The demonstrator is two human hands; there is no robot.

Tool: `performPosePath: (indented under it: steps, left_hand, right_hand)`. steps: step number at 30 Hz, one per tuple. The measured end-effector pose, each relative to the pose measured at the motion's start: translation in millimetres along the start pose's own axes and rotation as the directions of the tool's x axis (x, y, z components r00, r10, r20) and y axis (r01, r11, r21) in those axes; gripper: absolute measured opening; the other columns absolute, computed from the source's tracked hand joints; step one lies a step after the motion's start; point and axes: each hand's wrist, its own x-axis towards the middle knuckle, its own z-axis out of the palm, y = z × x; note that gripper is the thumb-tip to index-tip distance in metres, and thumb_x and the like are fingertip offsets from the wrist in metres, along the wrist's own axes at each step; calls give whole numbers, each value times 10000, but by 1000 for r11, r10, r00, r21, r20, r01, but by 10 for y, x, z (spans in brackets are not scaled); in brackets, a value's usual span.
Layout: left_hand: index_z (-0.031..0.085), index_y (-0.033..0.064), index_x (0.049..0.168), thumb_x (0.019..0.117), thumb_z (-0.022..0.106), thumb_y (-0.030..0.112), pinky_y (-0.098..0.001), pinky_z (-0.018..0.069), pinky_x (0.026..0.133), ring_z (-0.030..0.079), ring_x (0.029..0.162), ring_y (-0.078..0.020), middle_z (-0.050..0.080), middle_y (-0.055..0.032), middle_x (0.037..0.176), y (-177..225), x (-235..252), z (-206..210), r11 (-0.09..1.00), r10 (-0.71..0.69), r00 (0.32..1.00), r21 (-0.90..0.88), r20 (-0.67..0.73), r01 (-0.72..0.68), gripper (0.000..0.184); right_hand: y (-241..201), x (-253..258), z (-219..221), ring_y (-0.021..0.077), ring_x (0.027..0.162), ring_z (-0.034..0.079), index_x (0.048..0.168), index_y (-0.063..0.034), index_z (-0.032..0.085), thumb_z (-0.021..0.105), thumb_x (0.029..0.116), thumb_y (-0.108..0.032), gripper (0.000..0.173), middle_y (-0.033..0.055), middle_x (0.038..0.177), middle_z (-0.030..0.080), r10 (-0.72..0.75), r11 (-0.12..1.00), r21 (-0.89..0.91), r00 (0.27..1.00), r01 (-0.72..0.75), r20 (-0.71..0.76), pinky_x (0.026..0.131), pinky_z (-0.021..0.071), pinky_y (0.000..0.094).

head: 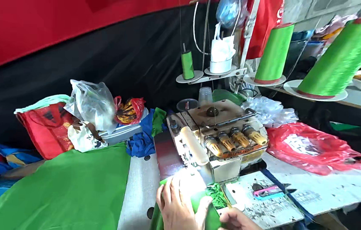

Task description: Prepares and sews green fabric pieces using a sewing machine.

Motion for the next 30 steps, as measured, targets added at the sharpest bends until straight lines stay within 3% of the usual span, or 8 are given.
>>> performPosePath:
  steps: [6,9,13,18,21,24,26,30]
  left_hand:
    - [698,-37,1196,804,713,592,-623,453,988,642,1133,-428,694,-212,1211,-212,224,37,977,-15,1000,-213,-27,9,742]
    - [559,-81,1369,798,736,615,-688,347,1083,470,1336,-514,515,-290,1455,-397,5,-22,921,-122,992,-367,38,127,918]
    - [456,-145,1444,735,702,743,-770,159,1131,308,1436,-581,363,-360,1547,-587,-587,-252,936,-280,892,-106,354,335,1163]
    - [720,-117,1025,915,707,246,-699,325,1060,565,1218,-515,621,-346,1257,-545,-938,-526,963,-141,950,-184,279,197,379]
    - [613,-33,1146,967,539,-35,-242,579,893,702,930,-17,739,30,982,-465,-679,-842,484,-406,816,-660,412,574,194]
    - [591,86,1179,1073,366,93,-309,632,814,742,864,-73,767,26,936,-431,-471,-897,-100,-448,627,-733,637,673,249]
    - [526,46,1298,1071,460,177,-340,610,857,718,925,-96,730,-7,1004,-327,-476,-834,-95,-341,532,-592,775,801,270]
    - [599,-6,1157,885,730,63,-324,612,863,735,894,-106,756,-30,946,-190,-436,-588,101,-143,488,-478,861,873,310]
  right_hand:
    - [-83,201,115,57,764,706,1227,-9,534,696,883,41,384,-20,896,728,100,995,16,992,-99,-73,736,605,262]
    - [-47,117,82,26,811,694,1169,-11,621,700,917,-64,269,-6,937,718,169,984,-42,984,-171,-53,762,591,208]
    - [-196,-217,-63,95,971,698,1218,57,640,637,988,-111,285,113,1097,718,333,942,-85,934,-324,128,902,568,279]
    - [-133,-494,-138,154,904,696,1131,63,682,610,1015,-147,251,158,993,720,320,937,-203,934,-286,161,859,562,333]
    - [-160,-543,-139,160,864,687,1034,74,704,671,966,-126,214,173,935,711,154,955,-267,986,-131,64,816,563,312]
    - [-230,-537,-126,117,802,658,982,71,694,732,919,-135,219,149,876,698,104,962,-257,994,-92,34,757,542,265]
    - [-252,-539,-76,134,805,662,984,75,685,732,923,-147,235,156,878,697,133,962,-248,989,-111,71,764,545,287]
    - [-183,-551,-22,146,826,650,981,88,699,648,987,-142,236,174,912,692,103,974,-215,987,-75,125,774,533,284]
